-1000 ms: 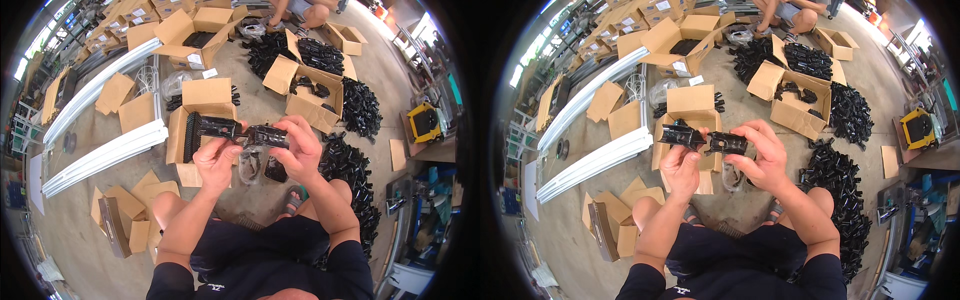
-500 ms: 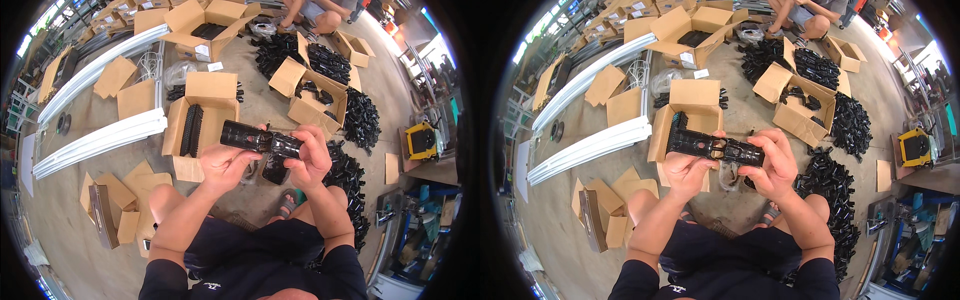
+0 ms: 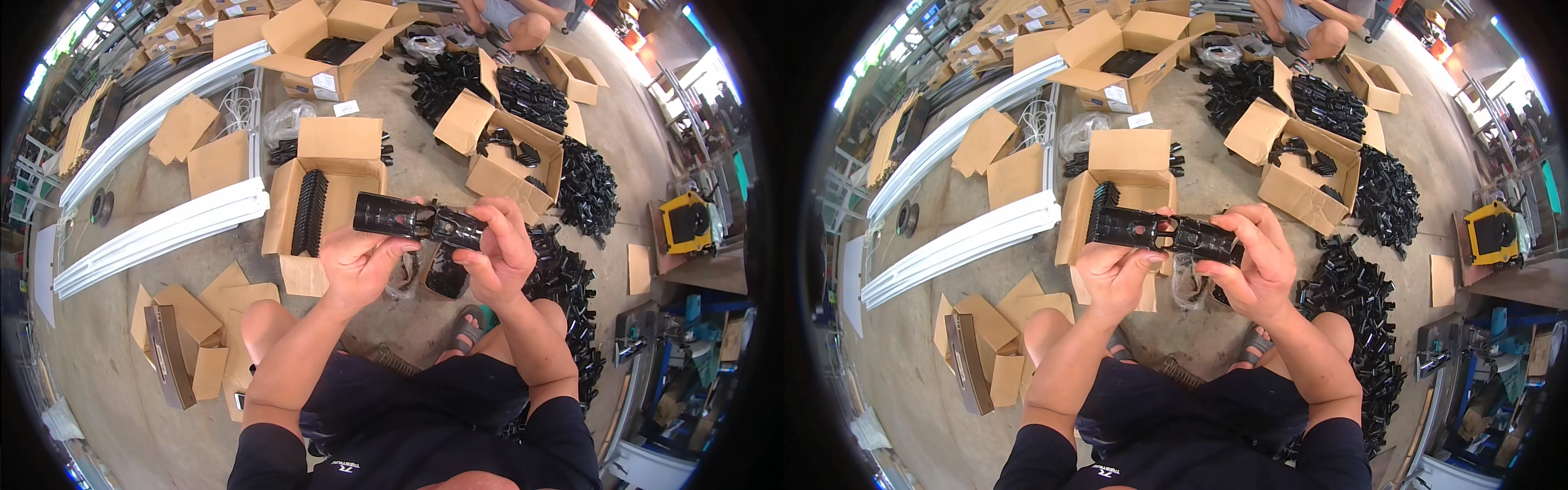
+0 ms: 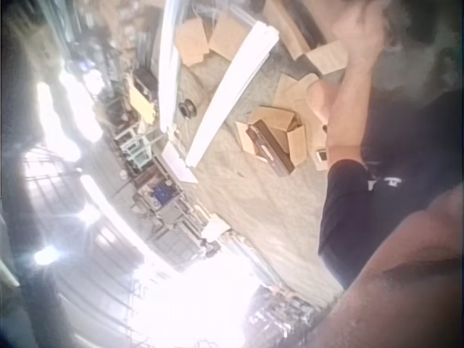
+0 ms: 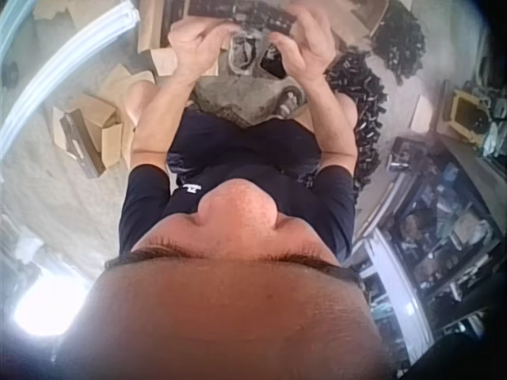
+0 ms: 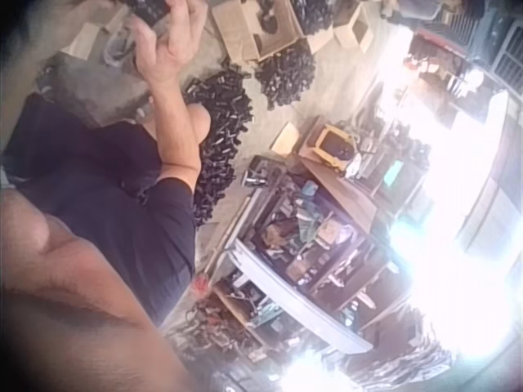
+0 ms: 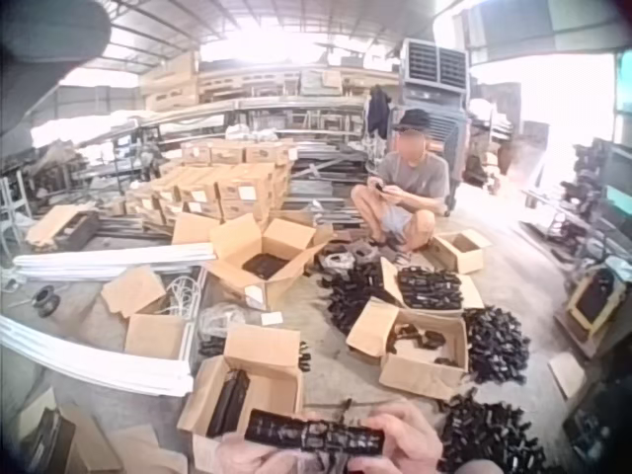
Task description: The person assembles black plastic corner joints by hand while sitting on the floor, handling one piece at a time and placing the assembled units back into a cardboard box.
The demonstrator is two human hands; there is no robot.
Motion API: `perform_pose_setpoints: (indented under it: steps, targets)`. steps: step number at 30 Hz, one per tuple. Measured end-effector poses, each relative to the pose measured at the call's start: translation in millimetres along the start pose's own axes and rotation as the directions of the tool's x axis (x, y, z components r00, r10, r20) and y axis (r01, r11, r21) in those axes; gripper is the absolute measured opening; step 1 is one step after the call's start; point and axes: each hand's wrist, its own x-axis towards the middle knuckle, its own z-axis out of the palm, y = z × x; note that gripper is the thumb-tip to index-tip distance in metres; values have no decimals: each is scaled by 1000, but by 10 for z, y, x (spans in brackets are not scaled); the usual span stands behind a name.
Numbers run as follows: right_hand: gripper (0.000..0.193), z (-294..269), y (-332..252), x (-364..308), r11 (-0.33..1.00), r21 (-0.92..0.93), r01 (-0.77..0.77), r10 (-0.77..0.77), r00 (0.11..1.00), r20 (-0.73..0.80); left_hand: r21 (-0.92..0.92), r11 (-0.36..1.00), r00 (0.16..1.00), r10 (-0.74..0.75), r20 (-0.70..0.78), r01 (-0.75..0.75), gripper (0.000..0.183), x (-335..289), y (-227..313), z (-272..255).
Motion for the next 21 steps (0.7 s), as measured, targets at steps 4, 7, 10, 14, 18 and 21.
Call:
perform_pose_setpoints:
  steps: [4, 7, 10, 14, 18, 21]
  targets:
    - [51, -34, 14, -7, 998, -55, -2, 2, 1000, 14, 234, 956, 984, 171, 43, -176, 17, 12, -20, 11]
    - [51, -48, -6, 2, 999, -43, -24, 24, 1000, 14, 179, 980, 996, 79, 51, -87, 17, 30, 25, 22]
    - [51, -42, 3, 10, 999, -28, -30, 30, 1000, 0, 53, 998, 998, -36, 57, 33, 19, -17, -18, 23]
    - [50, -78, 18, 59, 998, -52, -30, 32, 998, 46, 65, 997, 995, 24, 97, -30, 20, 25, -48, -12]
    - [49, -89, 44, 60, 999, -18, -39, 40, 998, 43, 71, 993, 994, -98, 55, 94, 20, -10, -24, -17]
    - [49, -57, 33, 52, 999, -27, -45, 45, 999, 21, 63, 995, 997, -82, 11, 81, 19, -30, -52, 43]
